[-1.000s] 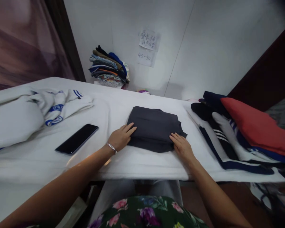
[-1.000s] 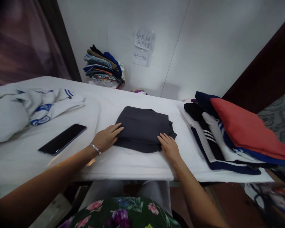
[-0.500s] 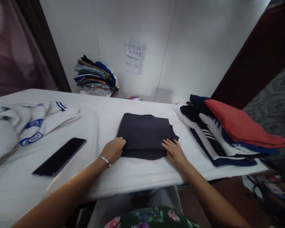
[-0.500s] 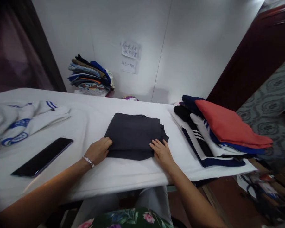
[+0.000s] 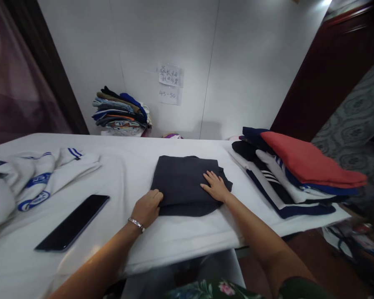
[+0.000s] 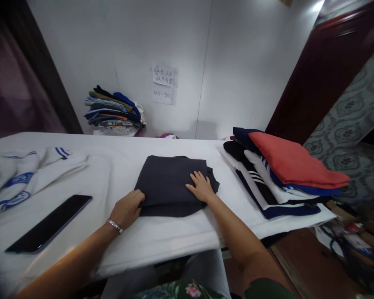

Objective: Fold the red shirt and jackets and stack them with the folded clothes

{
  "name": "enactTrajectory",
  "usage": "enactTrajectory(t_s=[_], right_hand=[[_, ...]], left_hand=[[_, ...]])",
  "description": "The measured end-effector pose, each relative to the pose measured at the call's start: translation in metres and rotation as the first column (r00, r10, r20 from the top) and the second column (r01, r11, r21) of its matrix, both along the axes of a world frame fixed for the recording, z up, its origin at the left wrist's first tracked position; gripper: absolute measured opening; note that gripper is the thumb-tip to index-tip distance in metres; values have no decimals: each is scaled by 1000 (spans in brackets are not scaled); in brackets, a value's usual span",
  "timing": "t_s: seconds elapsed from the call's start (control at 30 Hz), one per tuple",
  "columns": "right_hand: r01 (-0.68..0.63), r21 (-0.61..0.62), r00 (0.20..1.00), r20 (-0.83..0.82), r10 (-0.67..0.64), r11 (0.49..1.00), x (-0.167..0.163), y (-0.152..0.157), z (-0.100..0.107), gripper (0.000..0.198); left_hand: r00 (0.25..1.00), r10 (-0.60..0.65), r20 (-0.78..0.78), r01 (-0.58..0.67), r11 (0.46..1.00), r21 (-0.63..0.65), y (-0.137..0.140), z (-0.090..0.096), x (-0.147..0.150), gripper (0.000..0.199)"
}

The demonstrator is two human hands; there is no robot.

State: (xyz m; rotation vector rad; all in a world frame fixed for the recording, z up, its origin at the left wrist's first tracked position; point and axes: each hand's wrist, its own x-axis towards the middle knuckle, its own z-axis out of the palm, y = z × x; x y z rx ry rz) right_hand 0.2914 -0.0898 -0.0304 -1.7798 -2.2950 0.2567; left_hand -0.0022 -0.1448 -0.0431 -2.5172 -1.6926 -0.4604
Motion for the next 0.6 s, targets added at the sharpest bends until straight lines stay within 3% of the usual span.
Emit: enactTrajectory(t_s=[0.13, 0.37, 0.47, 0.6], right_hand=[[12, 21, 999, -39, -11, 1000, 13, -3, -16, 61], [82, 60, 994, -72, -78, 995, 29, -18, -25, 59], [104, 60, 994, -39, -101, 993, 27, -13, -18, 58], [83, 134, 996, 7, -84, 988, 7, 11, 6, 58]], left_hand=[[1000, -3, 16, 4, 1000, -30, 0, 0, 0, 24], [1000, 13, 24, -12, 999, -50, 1, -1, 3, 25], [1000, 11, 29, -10, 999, -37, 2, -3, 2, 25], [1000, 12, 10, -12, 1000, -26, 2, -3, 3, 24]])
